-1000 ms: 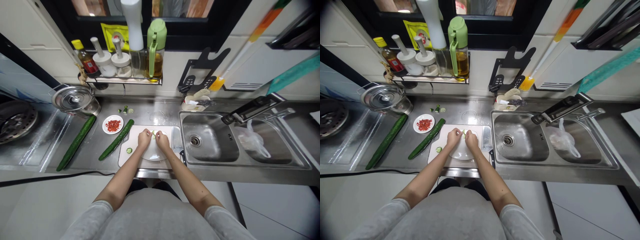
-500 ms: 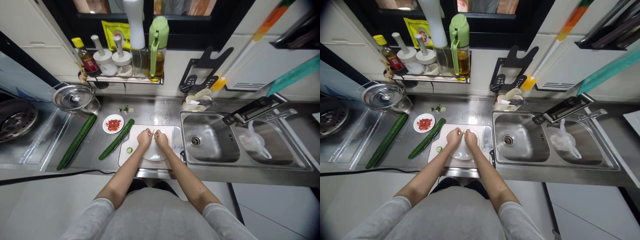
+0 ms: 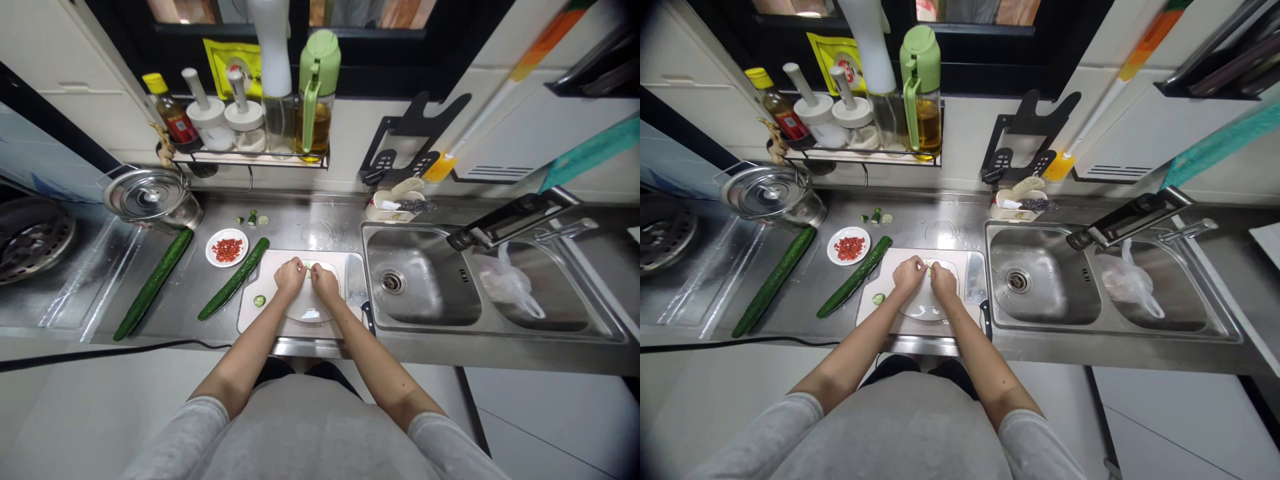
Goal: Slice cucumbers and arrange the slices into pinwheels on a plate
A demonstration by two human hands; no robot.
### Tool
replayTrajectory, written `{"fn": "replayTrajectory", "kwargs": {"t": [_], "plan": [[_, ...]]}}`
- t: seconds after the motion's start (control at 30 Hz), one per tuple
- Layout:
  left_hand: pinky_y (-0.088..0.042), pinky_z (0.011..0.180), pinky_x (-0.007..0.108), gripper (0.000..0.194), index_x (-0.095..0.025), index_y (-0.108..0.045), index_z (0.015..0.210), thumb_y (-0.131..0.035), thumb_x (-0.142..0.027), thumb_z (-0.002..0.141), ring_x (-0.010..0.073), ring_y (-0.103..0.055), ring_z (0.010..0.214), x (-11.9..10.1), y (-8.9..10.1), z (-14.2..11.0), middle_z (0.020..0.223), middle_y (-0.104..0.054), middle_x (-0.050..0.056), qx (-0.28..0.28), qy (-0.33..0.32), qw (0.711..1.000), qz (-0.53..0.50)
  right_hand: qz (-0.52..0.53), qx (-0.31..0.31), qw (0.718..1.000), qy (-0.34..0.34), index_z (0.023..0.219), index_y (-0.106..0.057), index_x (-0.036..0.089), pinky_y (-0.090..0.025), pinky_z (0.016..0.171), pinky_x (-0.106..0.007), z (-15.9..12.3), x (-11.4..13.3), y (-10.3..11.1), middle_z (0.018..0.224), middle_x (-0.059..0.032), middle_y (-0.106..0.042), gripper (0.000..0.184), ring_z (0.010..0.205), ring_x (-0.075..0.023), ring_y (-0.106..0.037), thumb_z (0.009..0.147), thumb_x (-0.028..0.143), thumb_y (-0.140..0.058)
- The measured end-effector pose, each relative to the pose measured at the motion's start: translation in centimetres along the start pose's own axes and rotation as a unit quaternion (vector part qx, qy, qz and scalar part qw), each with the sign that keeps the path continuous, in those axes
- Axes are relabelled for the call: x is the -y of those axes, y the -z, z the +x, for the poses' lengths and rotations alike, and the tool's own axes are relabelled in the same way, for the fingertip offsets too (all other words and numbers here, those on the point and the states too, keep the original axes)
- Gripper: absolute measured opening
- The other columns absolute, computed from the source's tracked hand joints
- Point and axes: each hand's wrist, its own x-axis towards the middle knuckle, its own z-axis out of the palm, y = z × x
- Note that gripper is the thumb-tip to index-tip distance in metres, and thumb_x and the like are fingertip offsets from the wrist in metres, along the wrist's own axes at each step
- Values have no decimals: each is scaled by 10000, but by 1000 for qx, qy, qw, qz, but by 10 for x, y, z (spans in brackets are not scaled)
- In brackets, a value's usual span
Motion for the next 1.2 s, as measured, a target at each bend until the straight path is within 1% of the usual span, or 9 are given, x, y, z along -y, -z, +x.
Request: {"fn": "replayTrajectory", "kwargs": {"t": [0.1,0.23,0.5,0.7,0.83,0.9,1.0,1.1,1.2], "plan": [[-400,734,289,167,-269,-617,856,-548,-418,830,208,-624,867,0,1,0,868,-696,24,4,4,1000,-2,-9,5,1000,13,1082,-579,216,-266,597,-249,1,-1,1,884,-59,-672,306,747,-174,-574,975,312,-309],[-399,738,282,160,-271,-622,859,-551,-410,827,203,-622,871,-1,2,0,871,-697,21,3,6,1000,-6,-1,7,1000,8,1091,-577,214,-285,610,-248,1,-1,3,893,-70,-673,312,750,-177,-576,975,315,-306],[-392,717,279,144,-273,-625,843,-557,-398,818,202,-623,845,0,8,-5,852,-699,13,1,12,1000,-25,17,-18,1000,-1,1107,-583,204,-284,614,-245,-4,1,8,902,-69,-679,294,768,-175,-582,966,290,-340],[-376,671,251,175,-280,-634,847,-568,-437,805,175,-612,796,13,22,-17,810,-691,-12,-21,29,998,-58,2,-11,1000,16,1166,-586,237,-320,648,-244,-6,3,12,943,-62,-689,318,815,-179,-595,966,272,-341],[-366,623,233,218,-269,-639,884,-551,-455,814,149,-598,709,40,38,-31,750,-663,-23,-63,24,992,-104,-16,-3,999,40,1228,-573,260,-349,684,-249,-6,4,12,1042,-67,-683,350,883,-187,-598,948,236,-366],[-375,625,226,232,-256,-644,903,-548,-448,816,135,-588,674,61,46,-38,733,-651,-23,-81,24,989,-121,-19,-3,999,43,1247,-568,262,-358,696,-253,-7,4,12,1075,-72,-677,364,904,-193,-599,939,229,-377],[-383,628,222,228,-250,-648,909,-547,-433,817,124,-578,655,97,57,-51,719,-640,-28,-104,45,987,-115,-11,-22,999,39,1243,-570,252,-364,703,-256,-9,3,15,1046,-74,-686,362,895,-198,-605,937,243,-376],[-394,640,222,207,-260,-655,921,-558,-408,814,127,-587,682,128,60,-65,745,-650,-28,-86,41,991,-90,13,-59,998,36,1212,-586,228,-369,721,-252,-16,0,20,1029,-72,-692,351,901,-197,-608,941,273,-367],[-411,685,233,211,-253,-659,953,-569,-385,816,149,-606,771,146,55,-76,805,-666,-4,-69,33,995,-61,48,-82,994,47,1193,-598,205,-374,731,-245,-27,-3,24,994,-67,-698,355,878,-190,-612,938,291,-367]]}}
